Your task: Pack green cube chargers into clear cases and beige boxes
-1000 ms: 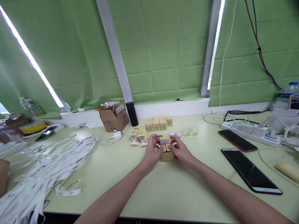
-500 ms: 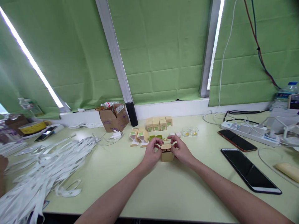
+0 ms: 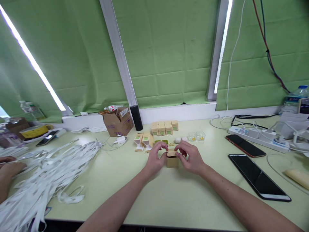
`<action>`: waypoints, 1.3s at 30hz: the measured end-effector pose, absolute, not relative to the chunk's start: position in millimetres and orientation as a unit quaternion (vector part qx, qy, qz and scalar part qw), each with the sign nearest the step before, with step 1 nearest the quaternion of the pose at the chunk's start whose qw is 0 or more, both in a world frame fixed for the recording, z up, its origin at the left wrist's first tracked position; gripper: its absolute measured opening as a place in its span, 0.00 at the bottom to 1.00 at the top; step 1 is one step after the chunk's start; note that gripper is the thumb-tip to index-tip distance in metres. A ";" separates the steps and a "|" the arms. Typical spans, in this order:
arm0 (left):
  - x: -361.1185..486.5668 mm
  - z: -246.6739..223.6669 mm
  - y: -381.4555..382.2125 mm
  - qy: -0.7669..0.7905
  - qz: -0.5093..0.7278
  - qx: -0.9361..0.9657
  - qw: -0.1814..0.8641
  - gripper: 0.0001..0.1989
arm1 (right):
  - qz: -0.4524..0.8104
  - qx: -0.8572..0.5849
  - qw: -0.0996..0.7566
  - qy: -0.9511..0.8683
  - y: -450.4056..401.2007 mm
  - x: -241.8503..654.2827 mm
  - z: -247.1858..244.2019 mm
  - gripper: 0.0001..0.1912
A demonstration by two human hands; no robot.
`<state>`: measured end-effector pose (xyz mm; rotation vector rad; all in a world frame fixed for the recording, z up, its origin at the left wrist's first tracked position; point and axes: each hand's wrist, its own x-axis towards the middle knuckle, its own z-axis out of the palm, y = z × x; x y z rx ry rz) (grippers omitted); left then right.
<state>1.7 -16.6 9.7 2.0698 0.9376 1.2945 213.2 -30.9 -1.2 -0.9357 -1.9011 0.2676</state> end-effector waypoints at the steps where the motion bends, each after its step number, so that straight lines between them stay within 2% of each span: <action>1: -0.9 11.9 -16.9 0.333 0.478 0.777 0.237 0.06 | 0.095 -0.377 0.484 -0.784 -29.8 213.4 -2.8 0.04; 7: -12.4 16.5 -14.7 0.250 0.468 0.845 0.066 0.05 | 0.002 -0.310 0.518 -0.797 -23.7 214.9 -11.5 0.03; 11: -14.9 14.3 -12.0 0.242 0.452 0.858 0.011 0.05 | -0.033 -0.294 0.512 -0.806 -23.5 215.0 -12.5 0.06; 23: -13.1 12.9 -12.3 0.226 0.449 0.864 -0.019 0.02 | -0.071 -0.278 0.506 -0.813 -26.6 212.7 -9.4 0.08; 39: -12.5 8.9 -12.3 0.212 0.453 0.866 -0.014 0.06 | -0.053 -0.264 0.500 -0.823 -25.4 214.7 -10.6 0.09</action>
